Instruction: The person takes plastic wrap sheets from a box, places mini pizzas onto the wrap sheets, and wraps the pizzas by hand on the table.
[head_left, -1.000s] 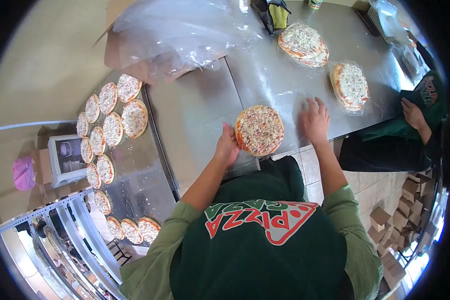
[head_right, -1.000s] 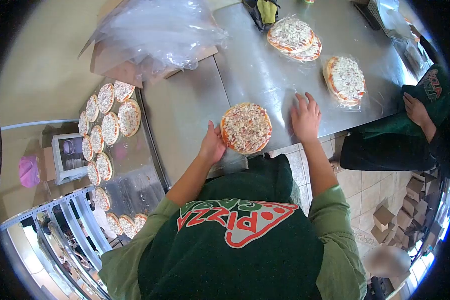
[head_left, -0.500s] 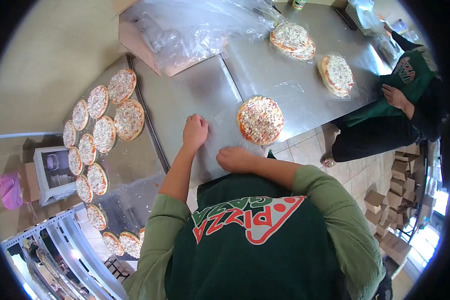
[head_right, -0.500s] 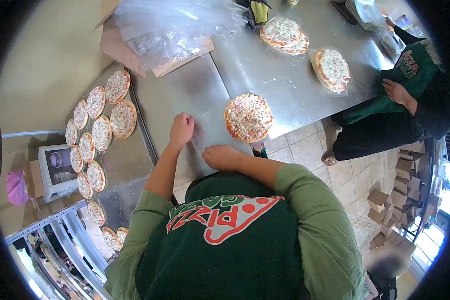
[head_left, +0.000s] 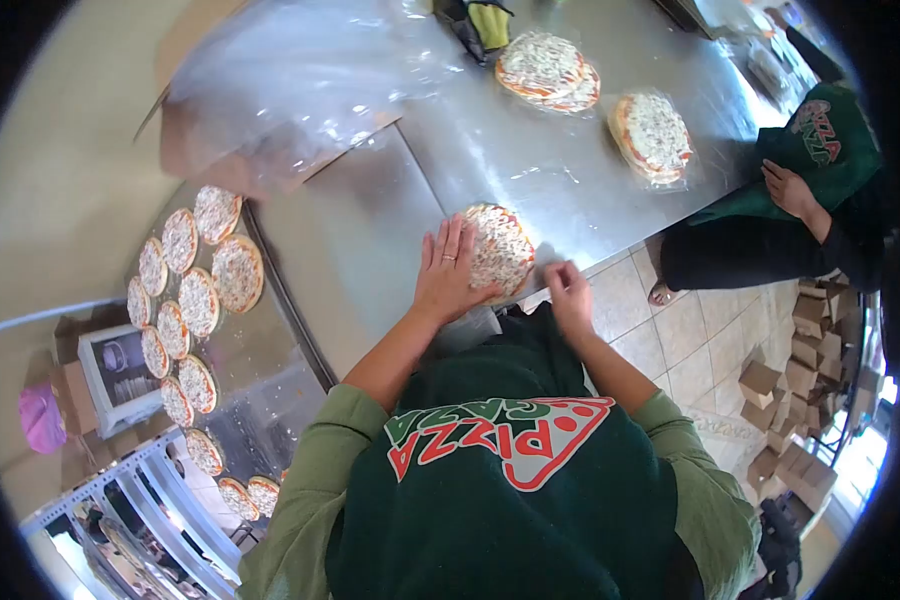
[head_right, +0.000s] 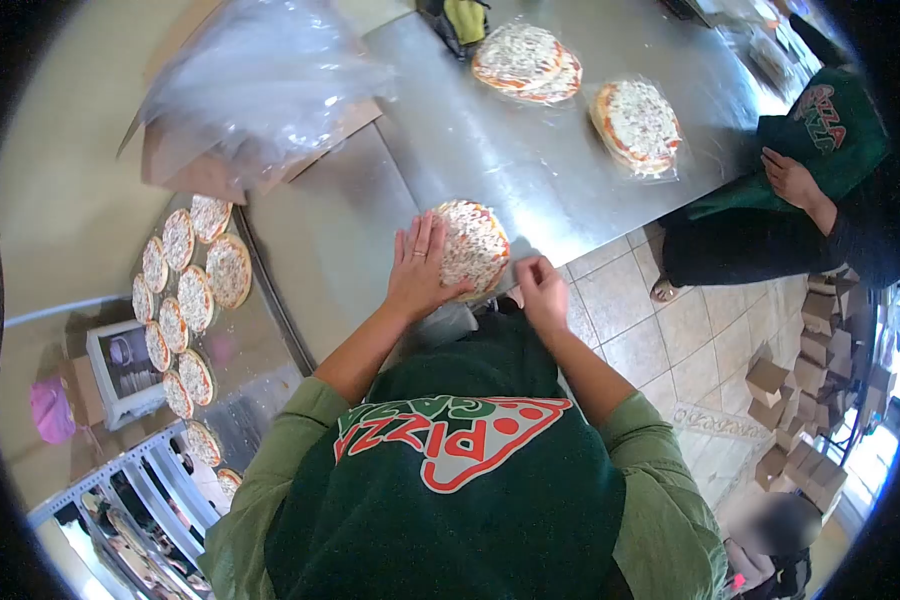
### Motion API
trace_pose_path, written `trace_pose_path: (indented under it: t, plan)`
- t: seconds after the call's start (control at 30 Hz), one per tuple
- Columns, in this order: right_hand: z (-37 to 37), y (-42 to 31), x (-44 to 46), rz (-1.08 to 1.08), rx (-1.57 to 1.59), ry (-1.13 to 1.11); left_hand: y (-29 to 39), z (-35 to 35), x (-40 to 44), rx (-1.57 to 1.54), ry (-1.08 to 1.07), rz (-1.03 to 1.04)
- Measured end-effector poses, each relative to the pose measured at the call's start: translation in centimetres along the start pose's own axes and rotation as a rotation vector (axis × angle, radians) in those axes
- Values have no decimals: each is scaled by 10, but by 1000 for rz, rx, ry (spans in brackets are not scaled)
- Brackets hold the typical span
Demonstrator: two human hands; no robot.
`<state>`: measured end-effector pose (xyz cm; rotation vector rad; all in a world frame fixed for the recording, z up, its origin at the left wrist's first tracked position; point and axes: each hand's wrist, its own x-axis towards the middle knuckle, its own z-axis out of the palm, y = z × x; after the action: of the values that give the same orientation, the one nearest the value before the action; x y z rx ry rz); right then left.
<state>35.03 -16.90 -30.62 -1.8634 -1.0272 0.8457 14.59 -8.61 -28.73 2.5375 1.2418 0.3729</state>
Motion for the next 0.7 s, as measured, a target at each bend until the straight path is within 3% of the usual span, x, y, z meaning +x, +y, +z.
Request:
trace_pose_path:
  t: [0.1, 0.2, 0.3, 0.4, 0.5, 0.57, 0.63, 0.7]
  plan:
    - [-39, -14, 39, -398, -486, 394, 4, 2, 5, 101, -55, 27]
    - [-54, -2, 65, -253, -571, 268, 11, 7, 13, 111, -81, 47]
    - [-57, -8, 83, 99, -438, -12, 16, 7, 18, 62, -59, 59]
    - [-55, -1, 84, -115, -435, 100, 19, 0, 18, 7, -26, 82]
    - [-38, -62, 56, -140, -181, -61, 13, 2, 18, -112, -19, 32]
    - [-12, -84, 22, -292, -253, -221, 8, 6, 15, -328, 63, -46]
    - [15, -72, -4, -586, -412, -291, 2, 5, 16, -651, 232, -150]
    - [33, -59, -15, -658, -536, -355, -4, -6, 17, -463, 308, -31]
